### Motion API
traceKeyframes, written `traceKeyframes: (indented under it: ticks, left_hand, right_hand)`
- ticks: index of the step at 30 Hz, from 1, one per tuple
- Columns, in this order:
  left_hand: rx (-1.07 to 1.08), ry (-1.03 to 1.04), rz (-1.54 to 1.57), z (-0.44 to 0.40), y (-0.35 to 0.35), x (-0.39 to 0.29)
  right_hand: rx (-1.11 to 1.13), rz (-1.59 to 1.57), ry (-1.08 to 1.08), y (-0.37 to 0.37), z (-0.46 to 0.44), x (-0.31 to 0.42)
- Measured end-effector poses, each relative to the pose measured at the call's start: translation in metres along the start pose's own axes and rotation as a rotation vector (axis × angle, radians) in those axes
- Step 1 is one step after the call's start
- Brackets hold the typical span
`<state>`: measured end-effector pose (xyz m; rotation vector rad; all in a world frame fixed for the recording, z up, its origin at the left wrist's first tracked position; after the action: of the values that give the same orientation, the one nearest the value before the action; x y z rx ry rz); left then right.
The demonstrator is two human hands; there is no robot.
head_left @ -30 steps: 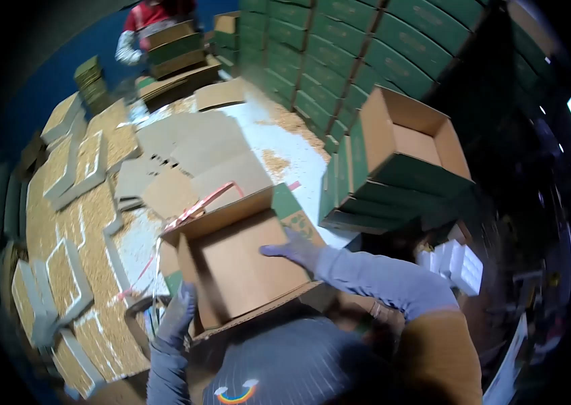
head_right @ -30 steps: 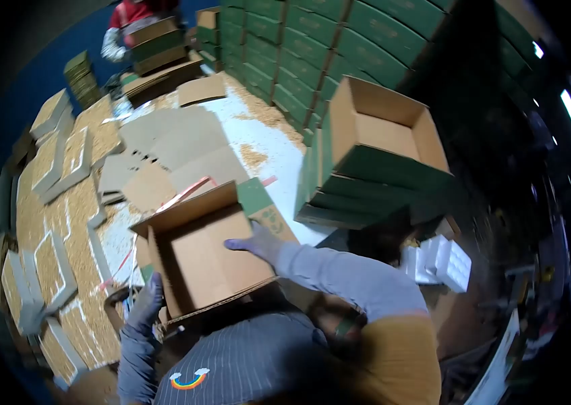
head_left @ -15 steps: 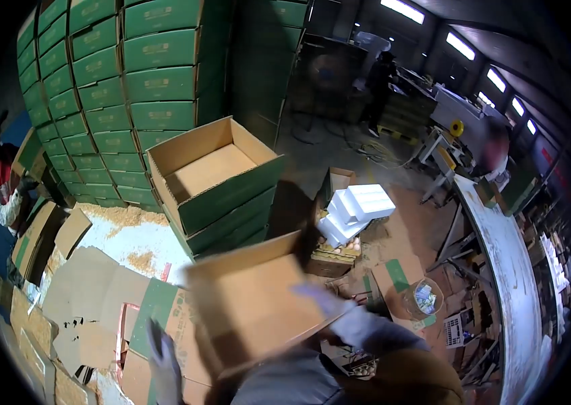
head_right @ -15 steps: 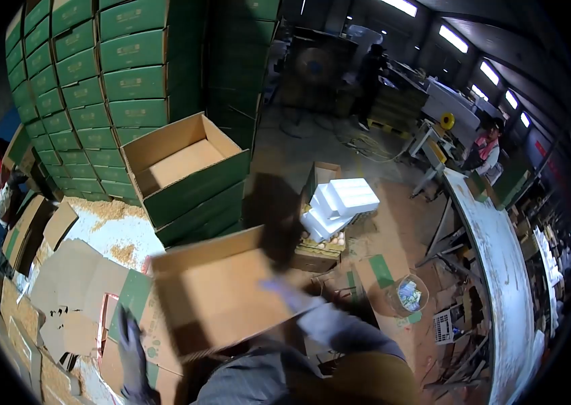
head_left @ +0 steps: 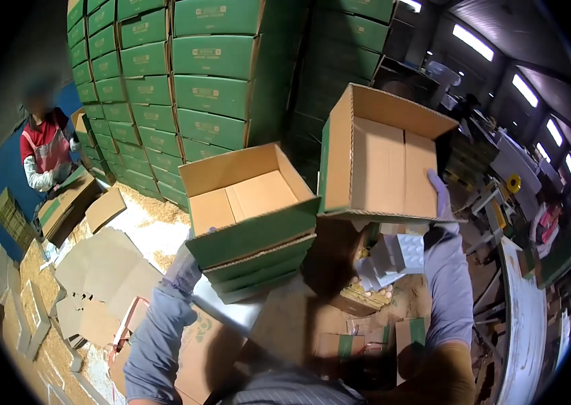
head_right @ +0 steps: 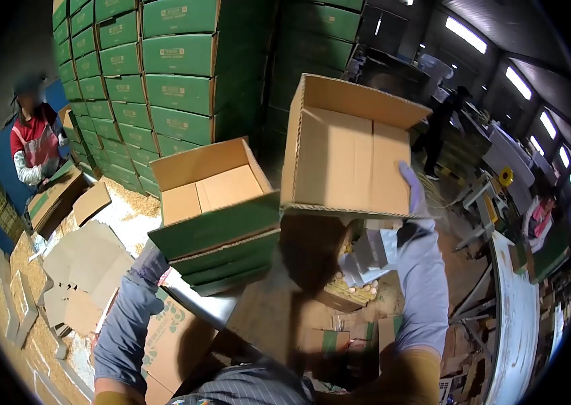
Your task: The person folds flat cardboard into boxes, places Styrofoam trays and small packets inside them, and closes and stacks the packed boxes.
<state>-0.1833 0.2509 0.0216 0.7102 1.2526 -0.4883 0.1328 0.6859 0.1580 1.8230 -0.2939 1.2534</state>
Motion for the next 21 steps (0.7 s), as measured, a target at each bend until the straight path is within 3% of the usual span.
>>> traceKeyframes:
  ticks: [2, 7, 11, 12, 15, 17, 20, 21]
  left_hand:
    - [-0.043, 0.129, -0.099, 0.005, -0.003, 0.002]
    - [-0.074, 0.063, -0.202, 0.015, 0.001, -0.006]
    - [-0.144, 0.058, -0.193, 0.004, -0.001, 0.005]
    - [-0.212, 0.159, -0.395, -0.004, -0.01, 0.015]
    - [-0.372, -0.077, -0.227, -0.019, -0.034, 0.055]
    - [-0.385, -0.093, -0.148, -0.004, -0.028, 0.042]
    - [-0.379, -0.104, 0.099, 0.012, 0.006, 0.004]
    - [-0.397, -0.104, 0.182, 0.021, 0.007, 0.003]
  right_hand:
    - [0.087, 0.039, 0.07, 0.013, -0.015, 0.001]
    - [0.013, -0.107, 0.0, 0.01, -0.043, -0.006]
    - [0.193, -0.081, 0.208, 0.07, -0.041, -0.054]
    - [0.234, -0.071, 0.347, 0.11, -0.021, -0.068]
    - [0.482, 0.049, 0.646, 0.176, -0.001, -0.138]
    - [0.525, 0.122, 0.479, 0.179, -0.012, -0.199]
    - [0.455, -0.081, 0.72, 0.194, -0.015, -0.194]
    - [0.509, 0.005, 0.642, 0.178, -0.023, -0.195]
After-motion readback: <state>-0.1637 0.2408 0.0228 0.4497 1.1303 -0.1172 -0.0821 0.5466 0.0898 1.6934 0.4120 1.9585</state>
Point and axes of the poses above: each hand's wrist, its own z-axis away from the middle knuckle, its own y-axis out of the palm, x = y × z, the point moved 5 cm from there along -z, towards the middle knuckle, and after that the axes turned 11 degrees about -z, right-handed, at the moved point
